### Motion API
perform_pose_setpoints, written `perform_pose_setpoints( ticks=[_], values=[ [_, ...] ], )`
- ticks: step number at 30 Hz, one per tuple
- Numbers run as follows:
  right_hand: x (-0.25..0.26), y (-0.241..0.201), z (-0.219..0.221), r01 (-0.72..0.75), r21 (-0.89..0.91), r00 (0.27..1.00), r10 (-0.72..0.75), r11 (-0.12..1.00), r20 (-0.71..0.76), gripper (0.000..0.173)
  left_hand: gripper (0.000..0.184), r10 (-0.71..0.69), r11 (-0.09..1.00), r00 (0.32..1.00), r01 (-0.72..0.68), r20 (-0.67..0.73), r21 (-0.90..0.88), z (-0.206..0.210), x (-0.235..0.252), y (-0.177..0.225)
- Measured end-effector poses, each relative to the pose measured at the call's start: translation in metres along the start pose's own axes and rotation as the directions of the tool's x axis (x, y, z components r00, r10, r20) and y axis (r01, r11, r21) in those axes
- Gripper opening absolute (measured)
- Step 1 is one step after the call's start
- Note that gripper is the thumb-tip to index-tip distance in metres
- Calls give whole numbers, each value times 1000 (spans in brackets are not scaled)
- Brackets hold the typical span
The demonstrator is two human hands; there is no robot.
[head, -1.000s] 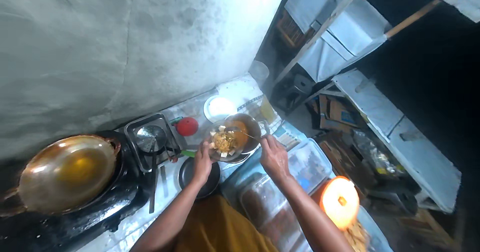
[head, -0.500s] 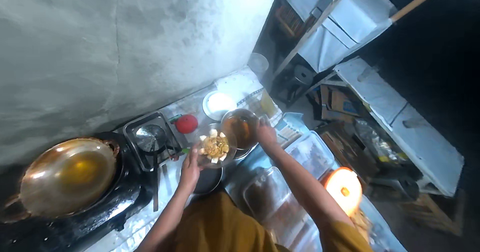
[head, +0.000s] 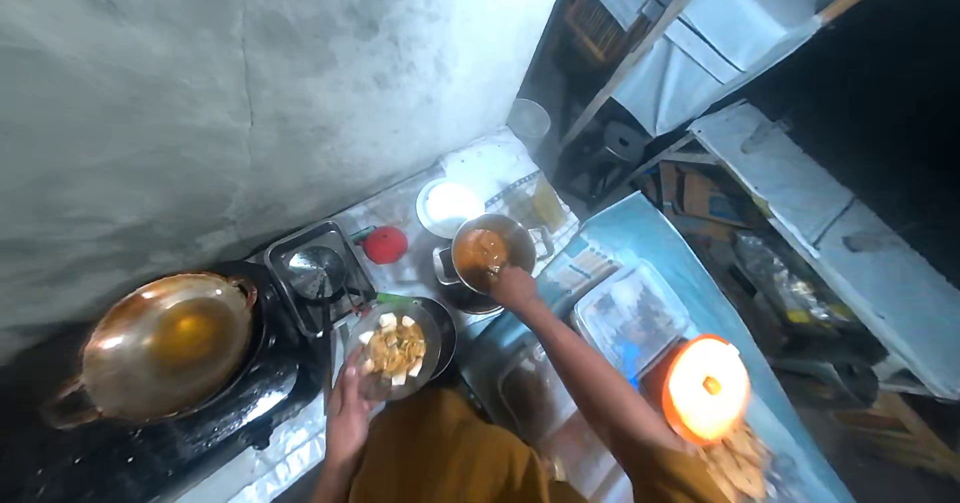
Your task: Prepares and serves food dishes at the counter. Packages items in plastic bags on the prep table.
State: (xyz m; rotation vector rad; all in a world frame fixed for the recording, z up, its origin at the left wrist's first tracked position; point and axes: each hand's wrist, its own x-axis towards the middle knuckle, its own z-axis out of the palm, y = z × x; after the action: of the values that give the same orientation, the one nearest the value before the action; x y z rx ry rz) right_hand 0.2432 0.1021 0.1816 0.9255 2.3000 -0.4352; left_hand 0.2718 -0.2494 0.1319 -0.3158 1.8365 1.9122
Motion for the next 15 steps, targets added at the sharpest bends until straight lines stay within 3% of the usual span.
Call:
perform_pose_setpoints(
  ticks=[7, 15],
  values=[
    [22, 9, 6, -33, 208, 999, 39, 978, -26, 39, 52, 123, 991, 992, -123, 0, 44, 14, 11, 22],
    [2, 37, -7, -8, 330, 988, 58, 944, -142, 35, 51, 98, 985, 993, -106, 63, 139, 67, 50, 38]
  ],
)
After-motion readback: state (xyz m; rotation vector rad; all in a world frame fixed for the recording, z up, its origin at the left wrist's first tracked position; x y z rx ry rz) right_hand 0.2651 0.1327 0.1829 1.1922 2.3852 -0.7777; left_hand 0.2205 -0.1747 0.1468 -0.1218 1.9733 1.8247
